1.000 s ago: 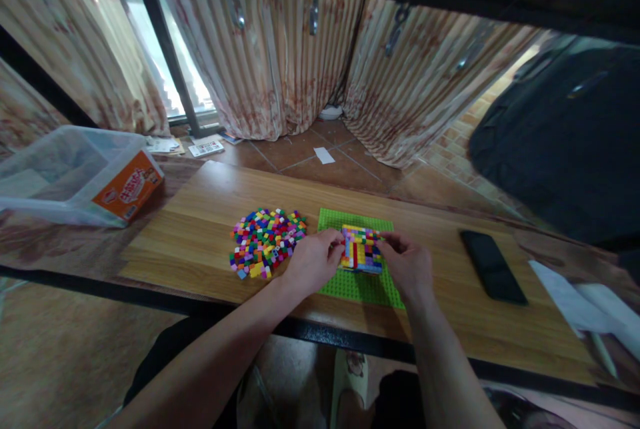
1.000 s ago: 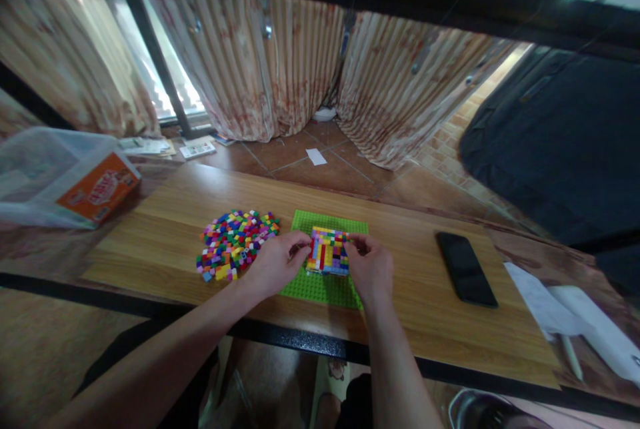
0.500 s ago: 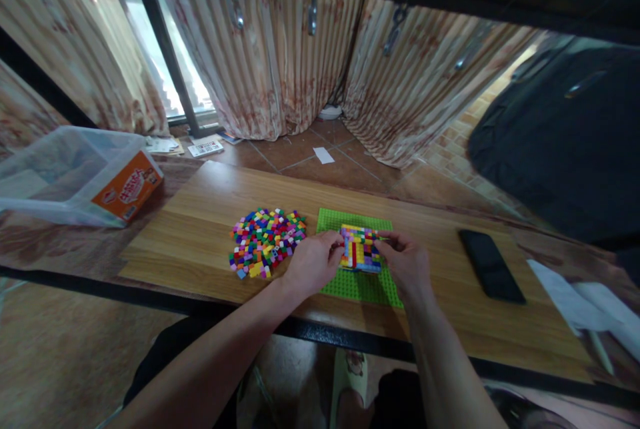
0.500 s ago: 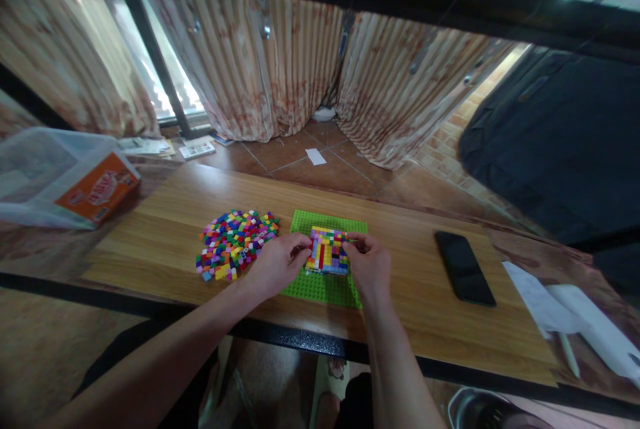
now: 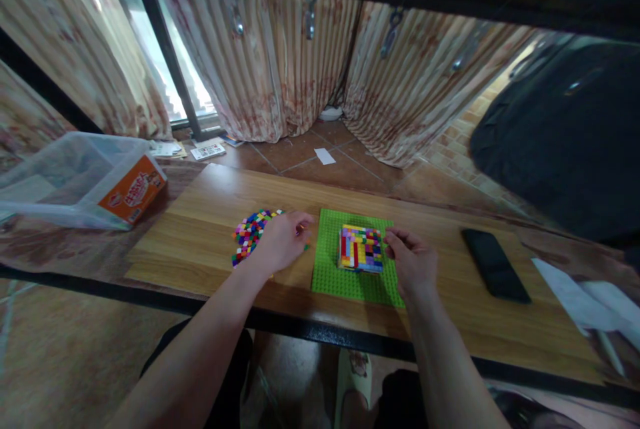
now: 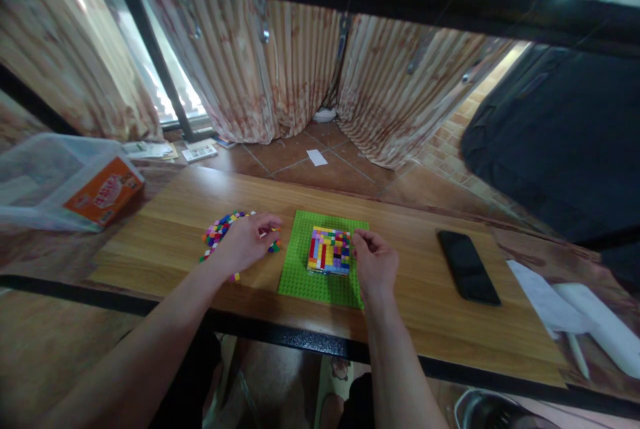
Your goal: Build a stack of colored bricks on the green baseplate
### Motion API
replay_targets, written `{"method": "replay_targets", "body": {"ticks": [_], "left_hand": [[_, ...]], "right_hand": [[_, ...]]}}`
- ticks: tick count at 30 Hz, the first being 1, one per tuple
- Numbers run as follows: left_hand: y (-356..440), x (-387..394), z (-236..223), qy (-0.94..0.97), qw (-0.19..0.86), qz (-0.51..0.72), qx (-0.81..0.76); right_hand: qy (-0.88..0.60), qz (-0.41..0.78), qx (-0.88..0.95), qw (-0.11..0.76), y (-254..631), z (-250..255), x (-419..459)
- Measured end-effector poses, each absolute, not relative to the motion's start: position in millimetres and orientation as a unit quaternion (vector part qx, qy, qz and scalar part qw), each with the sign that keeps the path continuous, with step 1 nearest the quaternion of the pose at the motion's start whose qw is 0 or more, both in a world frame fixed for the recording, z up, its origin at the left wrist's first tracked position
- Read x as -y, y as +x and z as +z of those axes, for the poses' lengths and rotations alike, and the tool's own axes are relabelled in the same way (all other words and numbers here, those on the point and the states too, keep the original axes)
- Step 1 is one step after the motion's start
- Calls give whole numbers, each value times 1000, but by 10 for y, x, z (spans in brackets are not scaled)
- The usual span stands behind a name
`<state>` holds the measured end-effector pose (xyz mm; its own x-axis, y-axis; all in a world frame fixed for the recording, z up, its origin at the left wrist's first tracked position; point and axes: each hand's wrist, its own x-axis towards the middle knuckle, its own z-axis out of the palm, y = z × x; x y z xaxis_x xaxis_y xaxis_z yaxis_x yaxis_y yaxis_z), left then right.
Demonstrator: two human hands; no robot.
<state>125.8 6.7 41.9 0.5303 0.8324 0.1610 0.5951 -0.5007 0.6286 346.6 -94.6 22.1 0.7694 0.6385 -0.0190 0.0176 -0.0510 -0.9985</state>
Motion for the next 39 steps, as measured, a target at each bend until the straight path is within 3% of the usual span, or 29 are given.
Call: {"method": "replay_targets", "body": {"ticks": [11, 25, 39], "left_hand": [[1219, -46, 393, 919, 133, 122, -349], [1230, -24, 420, 933, 115, 66, -334], [1281, -26, 333, 923, 103, 91, -360]], "right_hand": [[-693, 245, 253, 630, 3408, 235, 939], [-703, 236, 274, 612, 3355, 255, 939], [-697, 238, 287, 612, 3339, 256, 944]]}}
